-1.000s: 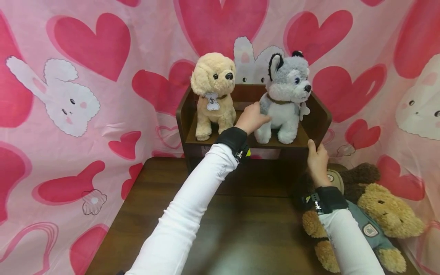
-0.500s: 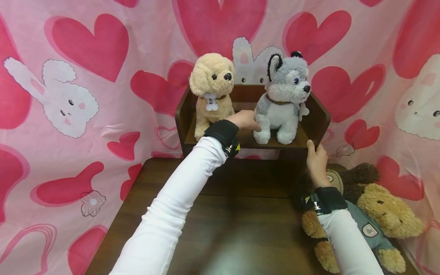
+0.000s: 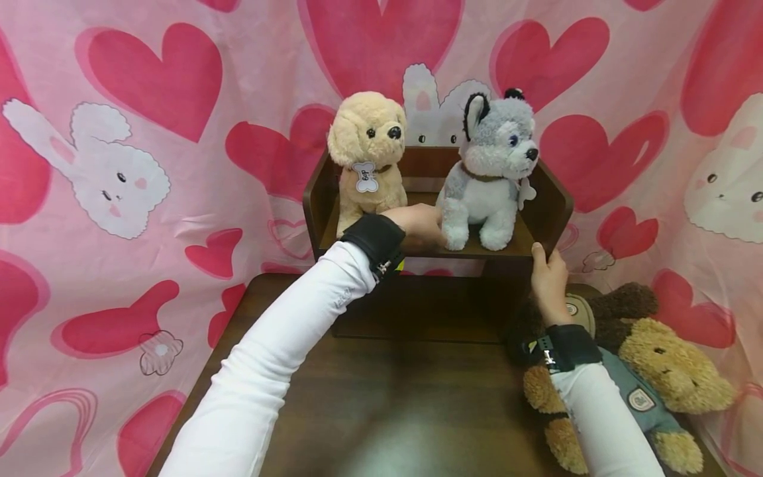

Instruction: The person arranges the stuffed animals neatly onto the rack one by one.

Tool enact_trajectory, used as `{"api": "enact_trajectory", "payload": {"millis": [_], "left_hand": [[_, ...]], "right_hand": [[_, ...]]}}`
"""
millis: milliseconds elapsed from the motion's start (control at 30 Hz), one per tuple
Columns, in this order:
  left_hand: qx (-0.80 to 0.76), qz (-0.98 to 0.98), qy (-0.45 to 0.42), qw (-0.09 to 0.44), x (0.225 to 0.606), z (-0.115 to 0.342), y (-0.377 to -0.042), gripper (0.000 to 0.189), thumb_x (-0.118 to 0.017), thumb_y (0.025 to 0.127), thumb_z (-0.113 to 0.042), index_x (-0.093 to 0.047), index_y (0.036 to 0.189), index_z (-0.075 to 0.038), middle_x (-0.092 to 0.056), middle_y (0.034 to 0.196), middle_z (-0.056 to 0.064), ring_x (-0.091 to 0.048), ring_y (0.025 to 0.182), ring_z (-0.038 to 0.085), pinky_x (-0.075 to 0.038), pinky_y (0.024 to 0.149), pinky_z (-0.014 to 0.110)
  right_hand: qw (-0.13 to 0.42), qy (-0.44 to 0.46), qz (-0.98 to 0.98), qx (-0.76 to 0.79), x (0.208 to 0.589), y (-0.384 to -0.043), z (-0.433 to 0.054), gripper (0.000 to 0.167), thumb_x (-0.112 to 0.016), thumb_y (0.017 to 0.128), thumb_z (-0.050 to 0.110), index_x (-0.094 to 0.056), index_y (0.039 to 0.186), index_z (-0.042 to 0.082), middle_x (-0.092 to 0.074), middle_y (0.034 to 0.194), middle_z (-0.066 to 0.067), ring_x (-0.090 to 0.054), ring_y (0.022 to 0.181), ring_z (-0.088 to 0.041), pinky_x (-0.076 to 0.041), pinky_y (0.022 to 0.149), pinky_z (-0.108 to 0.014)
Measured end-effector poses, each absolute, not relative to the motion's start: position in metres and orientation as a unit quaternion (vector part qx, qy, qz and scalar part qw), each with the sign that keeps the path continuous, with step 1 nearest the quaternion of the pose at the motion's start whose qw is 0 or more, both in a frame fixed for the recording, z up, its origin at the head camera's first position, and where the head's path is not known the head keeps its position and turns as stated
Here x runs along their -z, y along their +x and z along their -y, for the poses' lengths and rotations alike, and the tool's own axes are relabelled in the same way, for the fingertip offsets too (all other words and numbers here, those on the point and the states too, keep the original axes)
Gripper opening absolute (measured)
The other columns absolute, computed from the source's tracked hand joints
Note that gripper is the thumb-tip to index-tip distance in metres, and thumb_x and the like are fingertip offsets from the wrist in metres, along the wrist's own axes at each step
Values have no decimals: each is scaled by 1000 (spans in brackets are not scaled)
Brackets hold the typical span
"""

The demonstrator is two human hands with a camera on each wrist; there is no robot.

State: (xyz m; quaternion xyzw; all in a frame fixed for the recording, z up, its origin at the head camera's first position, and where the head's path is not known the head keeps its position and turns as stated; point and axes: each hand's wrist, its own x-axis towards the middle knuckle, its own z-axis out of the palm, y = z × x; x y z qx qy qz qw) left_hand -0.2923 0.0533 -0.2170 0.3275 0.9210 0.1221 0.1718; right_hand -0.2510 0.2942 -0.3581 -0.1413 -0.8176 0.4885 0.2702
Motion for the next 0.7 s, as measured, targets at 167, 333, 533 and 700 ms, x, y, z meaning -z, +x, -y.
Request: {"api": "enact_trajectory", "payload": {"millis": [167, 333, 533, 700], "left_hand": [[-87, -913, 355, 179, 220, -52, -287, 19, -58, 87, -24, -56, 80, -7, -47, 69, -2, -45, 62, 11, -36, 56, 21], [-64, -909, 364, 191, 224, -50, -283, 22, -57, 89, -26, -56, 91, -4, -49, 74, 0, -46, 64, 12, -36, 58, 22], [-19, -909, 373, 187, 232, -46, -277, 28, -56, 89, -28, -59, 100, -2, -55, 89, 2, -49, 78, 14, -39, 66, 23], [-7, -907, 377, 187, 243, -42, -276, 33, -58, 88, -29, -60, 108, -2, -60, 107, 7, -54, 95, 18, -43, 81, 27]], "right_hand": [[268, -139, 816, -493, 359, -250, -294, 46, -33, 97, 35, -48, 107, -8, -51, 104, -24, -42, 91, -29, -32, 80, -43], [267, -136, 815, -496, 358, -251, -296, 46, -34, 97, 34, -49, 110, -8, -50, 106, -23, -40, 91, -28, -31, 79, -42], [270, -135, 811, -501, 358, -251, -296, 48, -34, 97, 35, -49, 111, -8, -51, 110, -25, -41, 94, -29, -31, 83, -45], [268, -138, 812, -499, 359, -251, -295, 48, -34, 96, 36, -49, 109, -8, -51, 106, -24, -42, 92, -29, -32, 81, -44]]}}
